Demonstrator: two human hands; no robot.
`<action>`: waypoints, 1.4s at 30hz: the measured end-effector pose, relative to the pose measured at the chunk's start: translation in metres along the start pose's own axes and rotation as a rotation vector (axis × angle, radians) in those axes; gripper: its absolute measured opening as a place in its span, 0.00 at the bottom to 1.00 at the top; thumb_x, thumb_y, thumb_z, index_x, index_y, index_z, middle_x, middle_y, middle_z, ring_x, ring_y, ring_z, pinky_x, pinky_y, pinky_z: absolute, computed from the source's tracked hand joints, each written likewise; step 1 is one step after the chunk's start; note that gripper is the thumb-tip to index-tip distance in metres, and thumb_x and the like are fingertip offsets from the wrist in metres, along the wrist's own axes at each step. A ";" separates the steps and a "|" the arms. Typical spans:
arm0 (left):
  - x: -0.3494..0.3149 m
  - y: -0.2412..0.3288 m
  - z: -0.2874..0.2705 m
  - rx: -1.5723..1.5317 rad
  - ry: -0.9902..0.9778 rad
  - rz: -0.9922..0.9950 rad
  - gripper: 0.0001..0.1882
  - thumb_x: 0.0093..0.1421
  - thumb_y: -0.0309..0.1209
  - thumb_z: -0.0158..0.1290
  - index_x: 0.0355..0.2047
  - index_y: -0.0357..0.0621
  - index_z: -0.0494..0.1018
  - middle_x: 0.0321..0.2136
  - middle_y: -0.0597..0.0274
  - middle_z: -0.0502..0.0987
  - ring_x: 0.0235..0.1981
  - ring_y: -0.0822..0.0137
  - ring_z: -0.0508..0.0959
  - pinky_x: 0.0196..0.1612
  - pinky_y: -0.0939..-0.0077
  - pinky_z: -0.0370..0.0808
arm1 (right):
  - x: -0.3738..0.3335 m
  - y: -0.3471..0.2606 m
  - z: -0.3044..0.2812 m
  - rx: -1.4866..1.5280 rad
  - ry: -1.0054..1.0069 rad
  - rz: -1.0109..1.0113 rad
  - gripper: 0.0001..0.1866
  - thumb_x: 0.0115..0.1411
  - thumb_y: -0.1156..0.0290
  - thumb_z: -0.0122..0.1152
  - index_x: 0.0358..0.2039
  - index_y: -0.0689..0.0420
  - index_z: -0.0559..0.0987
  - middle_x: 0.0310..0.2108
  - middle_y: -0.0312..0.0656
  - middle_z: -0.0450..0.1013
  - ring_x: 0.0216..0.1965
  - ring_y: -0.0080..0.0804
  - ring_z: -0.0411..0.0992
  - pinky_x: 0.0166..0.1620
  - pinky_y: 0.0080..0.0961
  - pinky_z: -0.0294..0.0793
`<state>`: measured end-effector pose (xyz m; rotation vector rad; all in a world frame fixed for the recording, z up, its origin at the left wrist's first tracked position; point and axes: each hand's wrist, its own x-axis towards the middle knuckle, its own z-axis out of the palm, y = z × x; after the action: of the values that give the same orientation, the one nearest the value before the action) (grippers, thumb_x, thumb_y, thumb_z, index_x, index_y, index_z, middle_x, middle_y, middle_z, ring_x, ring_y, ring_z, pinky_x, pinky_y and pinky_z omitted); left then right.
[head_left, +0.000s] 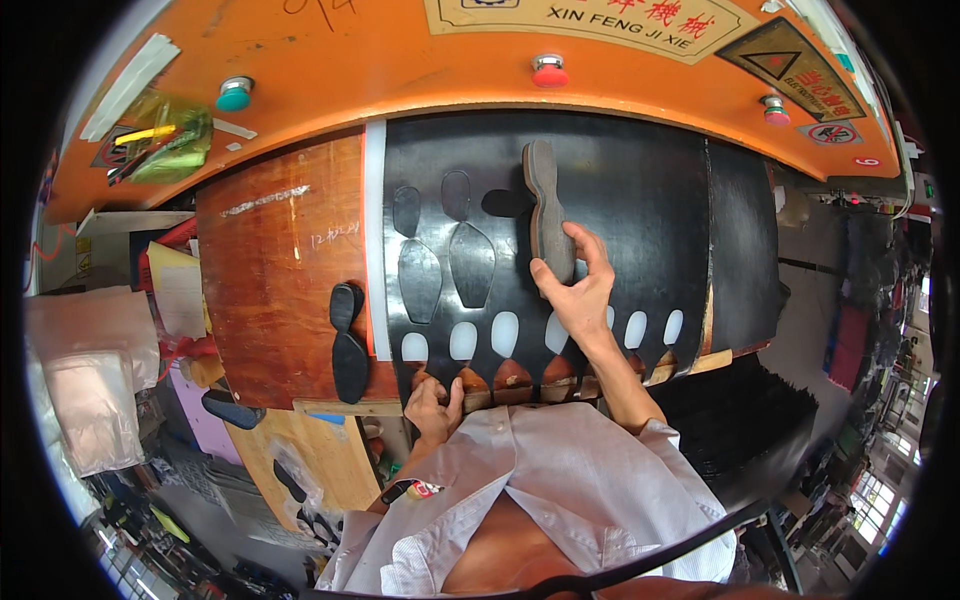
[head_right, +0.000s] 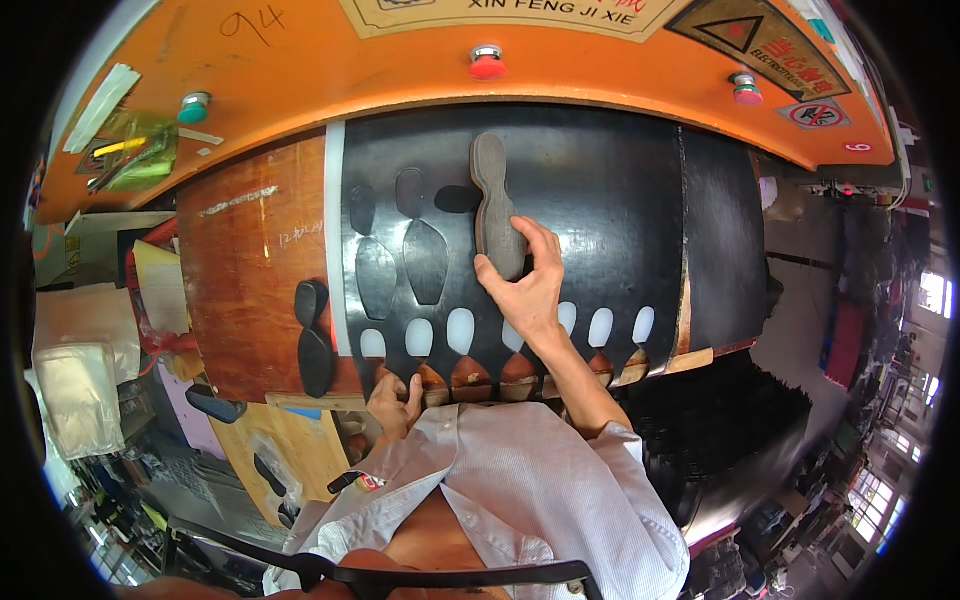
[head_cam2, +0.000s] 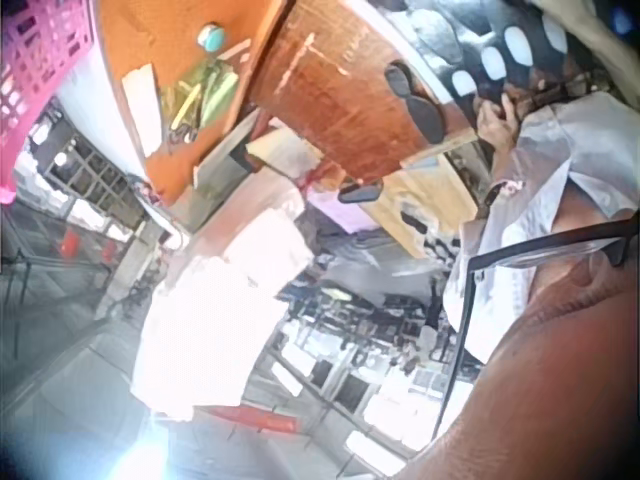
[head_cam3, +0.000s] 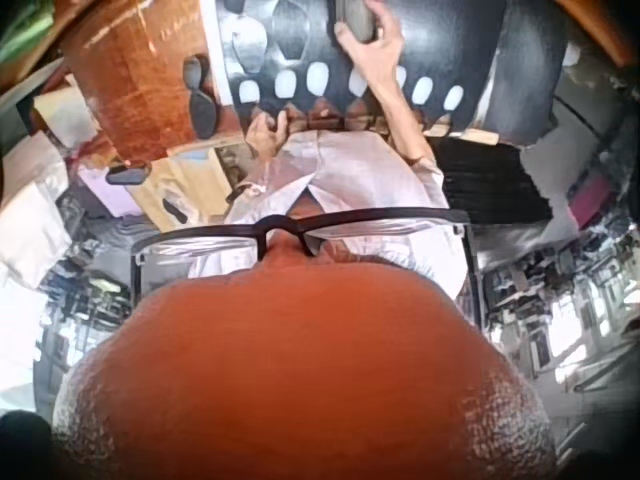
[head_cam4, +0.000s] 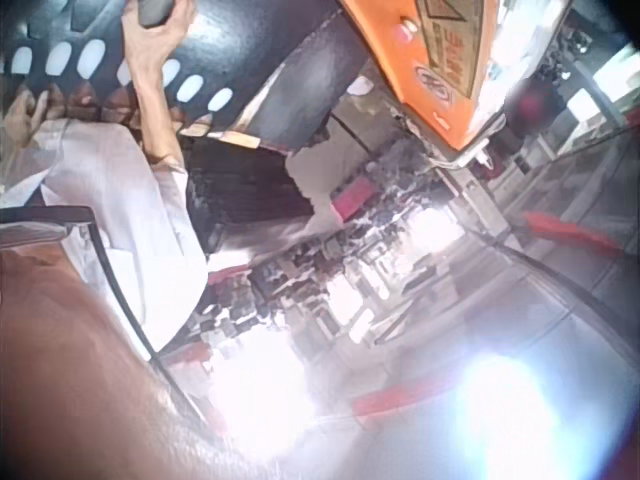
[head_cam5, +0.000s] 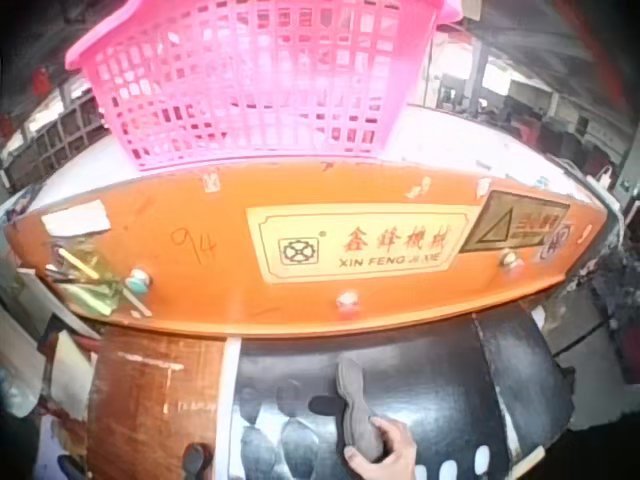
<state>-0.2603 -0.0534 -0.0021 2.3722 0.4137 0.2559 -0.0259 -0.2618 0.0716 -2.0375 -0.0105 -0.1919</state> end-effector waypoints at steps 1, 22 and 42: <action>0.001 0.002 -0.001 -0.001 -0.013 -0.003 0.19 0.57 0.32 0.71 0.22 0.43 0.69 0.16 0.60 0.70 0.17 0.55 0.73 0.22 0.63 0.69 | -0.004 0.000 0.002 -0.095 -0.002 -0.031 0.33 0.48 0.64 0.78 0.54 0.66 0.79 0.54 0.55 0.76 0.53 0.48 0.73 0.55 0.43 0.74; 0.058 0.033 -0.043 -0.118 -0.044 -0.152 0.11 0.66 0.32 0.63 0.35 0.33 0.81 0.21 0.50 0.82 0.22 0.57 0.82 0.29 0.64 0.78 | 0.033 0.008 0.026 0.455 -0.163 0.418 0.35 0.59 0.67 0.73 0.63 0.71 0.74 0.49 0.53 0.80 0.46 0.33 0.79 0.51 0.30 0.79; 0.207 0.085 0.043 -0.736 -0.152 -0.517 0.13 0.74 0.31 0.53 0.35 0.32 0.76 0.22 0.64 0.78 0.19 0.70 0.82 0.18 0.81 0.73 | 0.048 0.002 0.027 0.515 -0.167 0.442 0.37 0.58 0.62 0.76 0.62 0.71 0.75 0.45 0.51 0.82 0.43 0.31 0.81 0.47 0.26 0.79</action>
<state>-0.0366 -0.0648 0.0380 1.4944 0.6990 -0.0215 0.0257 -0.2419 0.0647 -1.4917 0.2587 0.2394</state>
